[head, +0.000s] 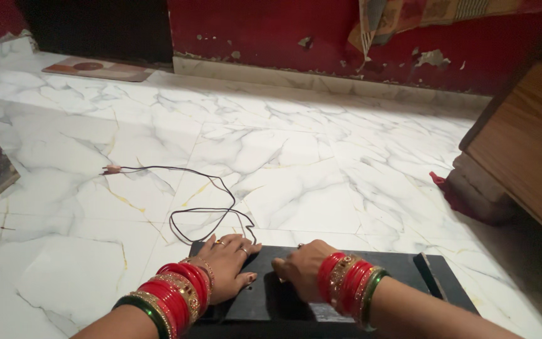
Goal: The person uses a screwdriver to tighten screws on the bottom of a black electronic device, then flips it over to reveal a vintage radio and adjusts its knobs.
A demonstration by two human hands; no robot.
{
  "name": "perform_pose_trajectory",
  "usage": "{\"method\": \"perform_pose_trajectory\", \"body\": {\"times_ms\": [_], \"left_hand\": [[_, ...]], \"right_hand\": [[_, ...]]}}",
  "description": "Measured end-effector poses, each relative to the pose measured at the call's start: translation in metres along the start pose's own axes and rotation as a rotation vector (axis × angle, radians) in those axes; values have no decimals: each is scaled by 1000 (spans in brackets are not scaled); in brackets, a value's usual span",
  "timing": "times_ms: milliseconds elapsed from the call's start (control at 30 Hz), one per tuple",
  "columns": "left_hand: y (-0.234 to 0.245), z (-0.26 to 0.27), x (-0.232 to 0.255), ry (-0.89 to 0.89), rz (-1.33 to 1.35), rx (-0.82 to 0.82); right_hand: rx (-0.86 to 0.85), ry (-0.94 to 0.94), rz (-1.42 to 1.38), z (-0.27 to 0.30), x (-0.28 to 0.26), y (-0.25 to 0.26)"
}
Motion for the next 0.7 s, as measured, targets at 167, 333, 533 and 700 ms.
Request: {"method": "perform_pose_trajectory", "body": {"times_ms": [167, 333, 533, 700], "left_hand": [[2, 0, 1, -3, -2, -28], [4, 0, 1, 34, -5, -72], [6, 0, 1, 40, -38, -102], [6, 1, 1, 49, -62, -91]], "right_hand": [[142, -255, -291, -9, -17, -14], [100, -268, -271, -18, -11, -17], [91, -76, -168, 4, 2, -12], [-73, -178, -212, 9, -6, -1]]}}
Point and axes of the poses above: each hand's wrist, its own z-axis away from the middle knuckle, its own y-axis out of the back of the hand, x = y × z, the point moved 1 cm from there along -z, towards the middle knuckle, and after that the axes turned 5 degrees about -x, right-handed, at the moved point
